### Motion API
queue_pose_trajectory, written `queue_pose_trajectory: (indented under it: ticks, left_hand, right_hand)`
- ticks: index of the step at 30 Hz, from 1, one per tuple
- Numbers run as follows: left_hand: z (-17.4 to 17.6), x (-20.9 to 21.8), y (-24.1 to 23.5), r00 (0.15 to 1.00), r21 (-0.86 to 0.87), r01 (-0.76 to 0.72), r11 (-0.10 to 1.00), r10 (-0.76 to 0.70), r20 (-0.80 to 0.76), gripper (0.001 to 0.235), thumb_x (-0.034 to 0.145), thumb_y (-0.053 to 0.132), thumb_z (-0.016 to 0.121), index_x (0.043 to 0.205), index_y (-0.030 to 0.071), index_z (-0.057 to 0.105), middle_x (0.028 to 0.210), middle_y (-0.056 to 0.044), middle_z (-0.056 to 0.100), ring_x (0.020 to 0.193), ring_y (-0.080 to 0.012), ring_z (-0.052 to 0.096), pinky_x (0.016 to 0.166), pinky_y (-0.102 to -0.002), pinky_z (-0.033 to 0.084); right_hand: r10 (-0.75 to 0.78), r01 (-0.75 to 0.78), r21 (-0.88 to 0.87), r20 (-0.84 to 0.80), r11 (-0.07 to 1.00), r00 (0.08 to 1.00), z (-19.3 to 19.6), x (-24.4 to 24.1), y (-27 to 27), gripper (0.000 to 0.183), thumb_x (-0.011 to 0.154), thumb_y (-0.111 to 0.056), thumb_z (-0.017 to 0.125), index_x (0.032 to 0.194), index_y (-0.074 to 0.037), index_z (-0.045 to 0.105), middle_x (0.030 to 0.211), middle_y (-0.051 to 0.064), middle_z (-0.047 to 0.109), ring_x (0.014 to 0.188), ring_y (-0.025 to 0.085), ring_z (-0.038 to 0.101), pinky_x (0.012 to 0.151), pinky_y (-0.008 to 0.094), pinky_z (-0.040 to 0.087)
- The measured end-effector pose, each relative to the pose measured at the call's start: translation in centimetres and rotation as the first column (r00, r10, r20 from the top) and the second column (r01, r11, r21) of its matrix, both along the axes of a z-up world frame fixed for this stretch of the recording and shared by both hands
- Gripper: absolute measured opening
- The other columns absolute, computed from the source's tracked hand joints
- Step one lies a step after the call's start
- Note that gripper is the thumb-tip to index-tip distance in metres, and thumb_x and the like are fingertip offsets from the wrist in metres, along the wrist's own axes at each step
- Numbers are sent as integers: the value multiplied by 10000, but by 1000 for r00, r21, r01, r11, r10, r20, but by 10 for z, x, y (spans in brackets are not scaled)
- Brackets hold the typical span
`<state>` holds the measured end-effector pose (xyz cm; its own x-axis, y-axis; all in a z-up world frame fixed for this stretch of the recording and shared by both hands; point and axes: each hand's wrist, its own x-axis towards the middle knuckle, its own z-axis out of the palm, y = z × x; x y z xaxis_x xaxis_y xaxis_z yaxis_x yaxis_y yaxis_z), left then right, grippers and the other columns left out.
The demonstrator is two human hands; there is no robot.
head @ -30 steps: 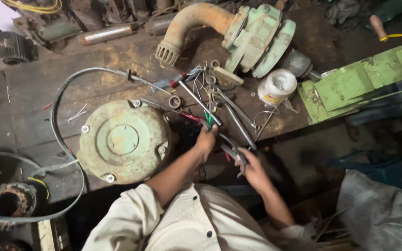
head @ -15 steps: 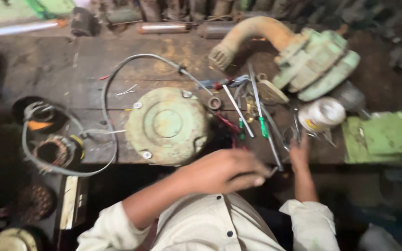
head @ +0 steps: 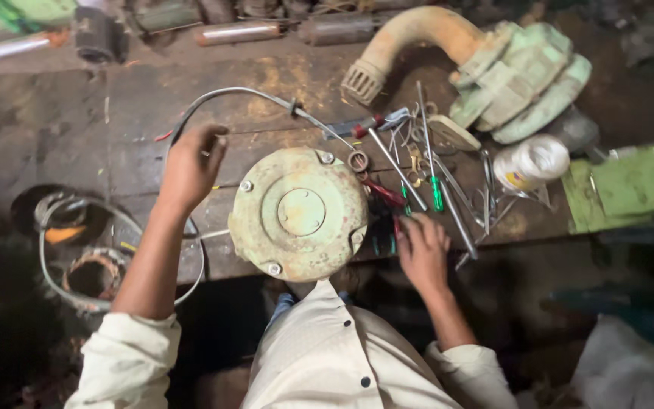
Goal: The person uses a wrench to tighten bolts on a circular metal motor housing. They then use a hammer to tap the wrench and the housing, likely to loosen or seat the bolts. The person continues to adjust the bolts and reposition the housing on the workbench.
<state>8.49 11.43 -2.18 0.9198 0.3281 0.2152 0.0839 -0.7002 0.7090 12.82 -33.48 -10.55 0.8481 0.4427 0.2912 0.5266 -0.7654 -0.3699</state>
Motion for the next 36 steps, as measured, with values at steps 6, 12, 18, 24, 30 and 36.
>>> queue_pose_trajectory:
  ticks: [6,12,18,24,30,36]
  left_hand:
    - [-89,92,25,882,501,468,727,-413,-226,341,965,230,604,1268,88,669,1268,-133,649,1217,-344,566,983,-455,483]
    - [-196,188,49,925,820,331,466,-333,-184,434,959,248,498,1355,108,605,1349,-127,624,1303,-306,515,1005,-454,449]
    - [-235,197,69,971,807,240,539,-143,-194,281,991,238,546,1251,161,620,1228,-98,644,1210,-312,564,989,-494,453]
    - [-147,156,160,992,870,79,487,-121,-23,178,1035,224,570,1195,188,637,1146,-79,656,1062,-321,613,830,-507,464]
    - [-27,51,307,982,906,-184,382,102,156,210,946,61,541,1138,118,603,1082,-130,668,962,-343,656,678,-489,459]
    - [4,-90,399,811,819,-457,346,539,226,166,979,153,679,1117,100,606,1060,-130,689,854,-316,710,616,-424,528]
  right_hand:
    - [-102,103,42,-5,994,995,12,-57,20,350,883,-165,718,1229,-126,677,1278,95,624,1200,348,572,985,490,451]
    - [-330,330,-16,-93,944,939,7,-129,2,306,911,-207,691,1209,-139,703,1300,99,629,1183,351,585,1000,478,454]
    - [-487,485,-56,-174,872,856,1,-190,-8,249,951,-233,671,1172,-130,723,1322,140,609,1187,376,564,1001,486,455]
    - [-479,482,-28,-174,876,860,12,-195,4,244,937,-191,669,1164,-124,726,1306,131,624,1186,377,574,1013,473,468]
    - [-348,349,12,-38,937,937,18,-160,29,265,914,-182,688,1164,-101,722,1294,128,639,1161,371,594,1007,477,454]
    - [-157,159,212,-23,964,987,25,-131,56,329,1010,-209,642,1284,-26,642,1326,182,600,1236,377,579,1076,464,460]
